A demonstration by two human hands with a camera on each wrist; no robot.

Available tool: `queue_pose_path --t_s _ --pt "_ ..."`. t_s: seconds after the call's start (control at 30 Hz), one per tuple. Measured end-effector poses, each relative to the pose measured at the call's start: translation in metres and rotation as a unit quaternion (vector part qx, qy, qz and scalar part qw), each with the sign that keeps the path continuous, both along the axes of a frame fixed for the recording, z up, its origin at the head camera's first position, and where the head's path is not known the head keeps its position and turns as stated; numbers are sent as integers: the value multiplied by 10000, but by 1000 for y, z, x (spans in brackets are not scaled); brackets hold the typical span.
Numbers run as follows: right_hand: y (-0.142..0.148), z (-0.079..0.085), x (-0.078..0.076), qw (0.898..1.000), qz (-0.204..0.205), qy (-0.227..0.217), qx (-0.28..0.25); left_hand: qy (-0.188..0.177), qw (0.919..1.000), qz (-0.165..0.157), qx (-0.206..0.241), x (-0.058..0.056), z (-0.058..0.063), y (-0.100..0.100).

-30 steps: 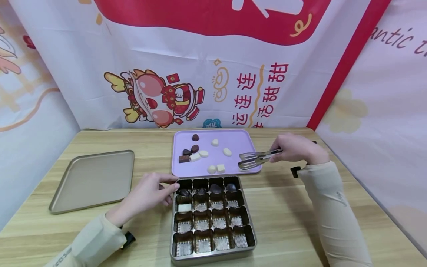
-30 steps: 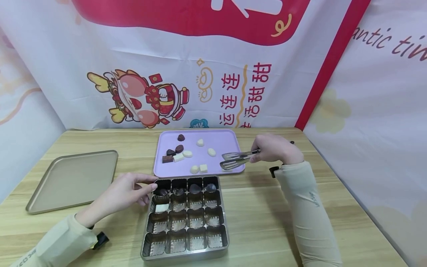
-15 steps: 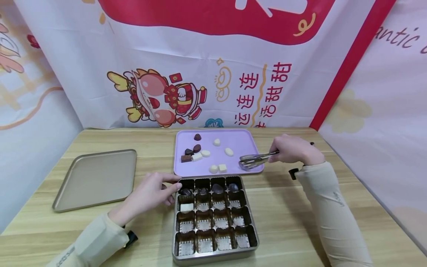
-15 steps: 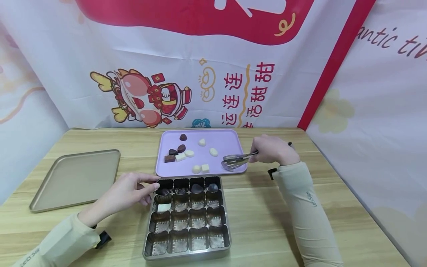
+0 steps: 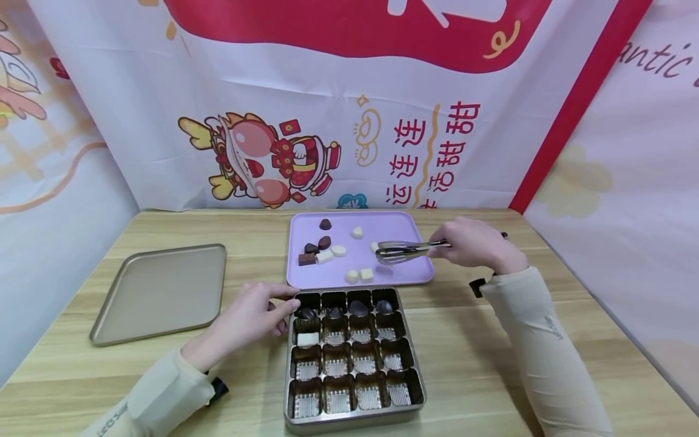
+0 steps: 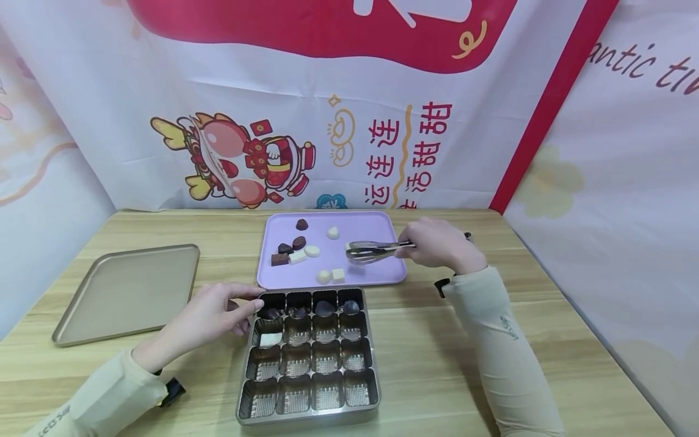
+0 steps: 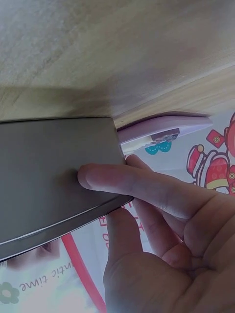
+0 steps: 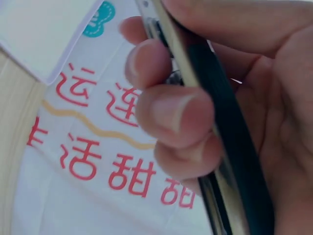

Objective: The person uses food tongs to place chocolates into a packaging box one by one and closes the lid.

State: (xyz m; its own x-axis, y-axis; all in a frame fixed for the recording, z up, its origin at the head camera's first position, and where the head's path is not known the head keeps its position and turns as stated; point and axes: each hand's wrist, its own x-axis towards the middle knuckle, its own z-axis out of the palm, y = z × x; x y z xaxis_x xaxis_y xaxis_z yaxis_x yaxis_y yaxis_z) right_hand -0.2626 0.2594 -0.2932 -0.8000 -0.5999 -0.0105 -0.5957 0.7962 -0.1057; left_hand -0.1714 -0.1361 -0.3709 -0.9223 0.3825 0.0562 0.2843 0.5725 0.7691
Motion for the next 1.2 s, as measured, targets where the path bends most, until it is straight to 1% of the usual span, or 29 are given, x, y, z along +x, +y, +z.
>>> queue_pose_path --t_s 0.23,0.4,0.47,0.6,0.73,0.83,0.97,1.2 --pt "-17 7 15 9967 629 134 -495 35 10000 73 -47 1 -1 1" --pt "-26 14 30 9951 717 320 -604 36 9999 104 -98 1 1 2" --pt "-29 17 35 9935 837 422 -640 39 9998 110 -140 2 1 2" --pt "-35 21 45 9873 1294 565 -731 59 9997 111 -205 2 2 2" --pt "-43 24 54 9802 1702 684 -744 69 9997 105 -200 2 2 1" --pt "-48 26 62 9766 1889 753 -696 57 9997 111 -214 2 2 1" --pt "-56 26 72 9751 2023 710 -558 52 9997 103 -221 1 2 1" --pt "-68 20 82 9723 2242 538 -392 48 9998 72 -198 1 2 1"
